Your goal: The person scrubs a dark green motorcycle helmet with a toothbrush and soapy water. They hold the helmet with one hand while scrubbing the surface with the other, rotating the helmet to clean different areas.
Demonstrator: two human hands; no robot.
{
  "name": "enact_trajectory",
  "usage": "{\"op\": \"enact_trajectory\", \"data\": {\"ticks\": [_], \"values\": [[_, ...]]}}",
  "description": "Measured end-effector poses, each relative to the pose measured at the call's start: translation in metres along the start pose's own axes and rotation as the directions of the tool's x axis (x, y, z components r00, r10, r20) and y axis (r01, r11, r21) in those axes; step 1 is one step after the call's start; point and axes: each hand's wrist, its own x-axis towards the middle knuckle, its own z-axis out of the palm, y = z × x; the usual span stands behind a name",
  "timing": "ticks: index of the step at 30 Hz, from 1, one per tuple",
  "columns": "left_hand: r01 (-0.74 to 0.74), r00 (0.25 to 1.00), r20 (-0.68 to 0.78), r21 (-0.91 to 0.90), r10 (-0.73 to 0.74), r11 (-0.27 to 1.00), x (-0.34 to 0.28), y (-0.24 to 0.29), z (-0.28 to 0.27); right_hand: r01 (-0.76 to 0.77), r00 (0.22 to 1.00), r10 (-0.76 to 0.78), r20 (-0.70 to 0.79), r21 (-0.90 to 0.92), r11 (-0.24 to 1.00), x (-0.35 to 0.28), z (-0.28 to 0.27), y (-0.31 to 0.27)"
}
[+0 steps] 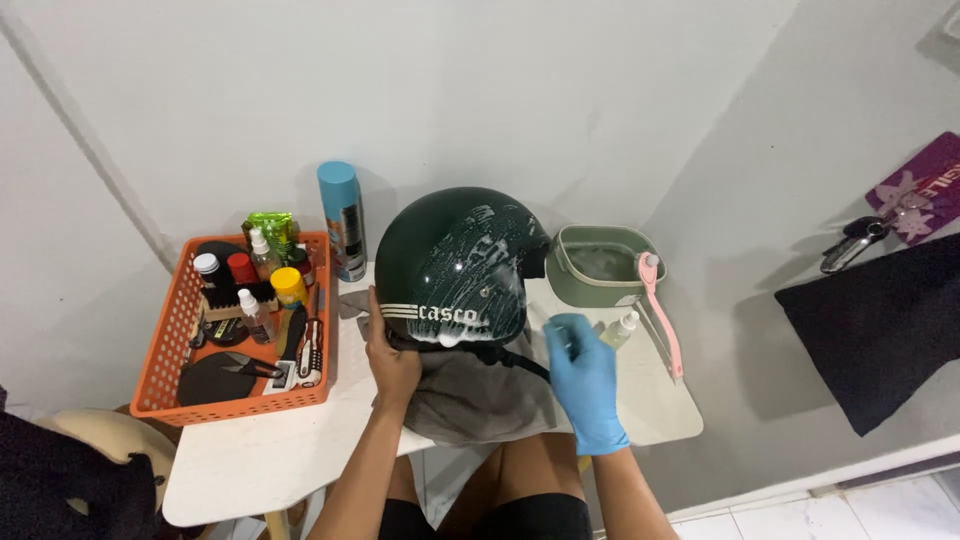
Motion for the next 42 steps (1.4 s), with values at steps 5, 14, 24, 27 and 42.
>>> {"op": "enact_trajectory", "data": {"ticks": [5,14,24,27,42], "values": [[0.000,1.000,0.004,-0.021,0.000,1.000,0.000,0.000,0.000,0.042,0.991,-0.030,0.129,-0.088,0.995,-0.010,0.014,-0.011],[0.018,1.000,0.005,0.022,-0.018,1.000,-0.005,-0.032,0.002,0.119,0.986,-0.099,0.135,-0.149,0.982,-0.009,0.017,-0.002],[-0.042,0.999,-0.018,0.055,0.043,0.998,-0.003,-0.018,0.006,0.025,0.994,-0.025,-0.107,0.001,1.000,-0.010,0.026,0.033],[-0.056,0.998,-0.010,0.067,0.057,0.996,-0.003,-0.015,0.005,0.155,0.986,-0.155,0.061,-0.003,0.988,-0.021,0.033,0.033],[-0.075,0.997,-0.028,0.048,0.076,0.996,-0.003,-0.017,0.013,0.171,0.983,-0.175,0.048,0.064,0.983,-0.012,0.032,0.020]]}}
